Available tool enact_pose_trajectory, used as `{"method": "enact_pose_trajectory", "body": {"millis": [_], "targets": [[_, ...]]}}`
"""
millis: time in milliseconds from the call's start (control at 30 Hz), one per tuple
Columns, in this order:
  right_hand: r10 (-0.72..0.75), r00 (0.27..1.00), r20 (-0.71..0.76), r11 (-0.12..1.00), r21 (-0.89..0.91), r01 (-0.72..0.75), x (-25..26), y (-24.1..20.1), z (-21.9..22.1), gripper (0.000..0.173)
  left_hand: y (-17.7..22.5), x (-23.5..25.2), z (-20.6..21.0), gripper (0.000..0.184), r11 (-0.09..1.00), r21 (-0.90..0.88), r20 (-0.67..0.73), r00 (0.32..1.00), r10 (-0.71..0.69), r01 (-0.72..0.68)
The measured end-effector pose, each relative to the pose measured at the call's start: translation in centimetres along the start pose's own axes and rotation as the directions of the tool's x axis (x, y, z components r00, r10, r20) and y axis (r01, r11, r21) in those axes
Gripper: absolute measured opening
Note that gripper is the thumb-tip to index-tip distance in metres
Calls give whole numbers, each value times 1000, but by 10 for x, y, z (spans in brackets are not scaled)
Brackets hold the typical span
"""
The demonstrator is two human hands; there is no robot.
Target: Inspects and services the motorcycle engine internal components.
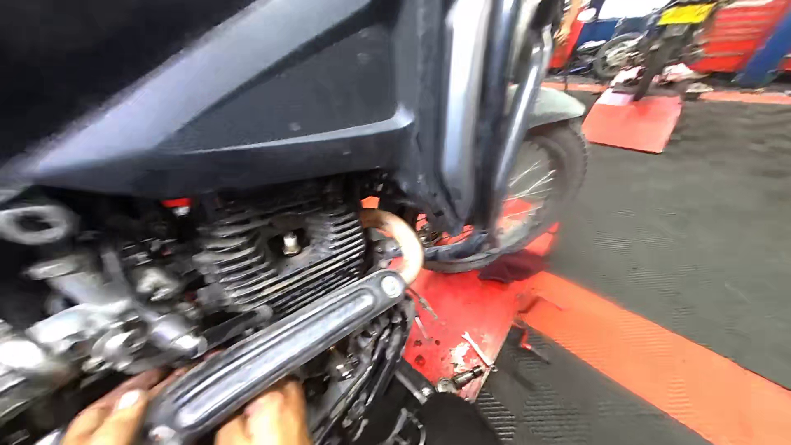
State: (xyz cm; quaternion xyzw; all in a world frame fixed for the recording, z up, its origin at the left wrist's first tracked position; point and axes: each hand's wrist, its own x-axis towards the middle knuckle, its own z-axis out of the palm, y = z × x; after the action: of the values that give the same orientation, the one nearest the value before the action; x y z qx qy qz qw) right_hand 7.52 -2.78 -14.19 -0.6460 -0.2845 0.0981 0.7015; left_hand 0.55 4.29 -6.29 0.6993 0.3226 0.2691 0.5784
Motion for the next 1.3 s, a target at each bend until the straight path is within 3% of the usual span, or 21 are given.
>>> {"method": "enact_pose_trajectory", "body": {"millis": [67,133,333,467,633,767,900,1200,1300], "targets": [[56,998,-4,997,51,-56,0,-3,-2,16,8,-12,10,40,998,32,-112,993,-46,49],[19,999,40,999,41,-21,4,4,2,20,9,-15,14,42,998,46,-194,981,-33,43],[-118,993,-20,990,79,119,1,18,13,25,2,-7,10,37,999,1,-224,973,-49,51],[-104,993,-60,992,68,108,-3,19,15,25,4,-11,12,38,997,-11,-225,971,-74,73],[-112,993,33,993,48,110,-1,21,17,27,4,-13,8,38,998,-16,-199,978,-67,65],[-93,996,-16,993,69,94,-5,19,13,27,3,-15,8,38,998,-25,-175,982,-69,65],[-82,996,-37,996,13,83,-6,17,12,23,8,-17,8,37,993,79,-226,972,-66,86],[-126,992,22,992,-23,126,-9,10,2,22,4,-21,-4,37,997,45,-110,993,-52,58],[-122,992,-2,991,-50,122,-3,13,3,17,-2,-22,-11,34,999,53,-46,999,12,-9]]}}
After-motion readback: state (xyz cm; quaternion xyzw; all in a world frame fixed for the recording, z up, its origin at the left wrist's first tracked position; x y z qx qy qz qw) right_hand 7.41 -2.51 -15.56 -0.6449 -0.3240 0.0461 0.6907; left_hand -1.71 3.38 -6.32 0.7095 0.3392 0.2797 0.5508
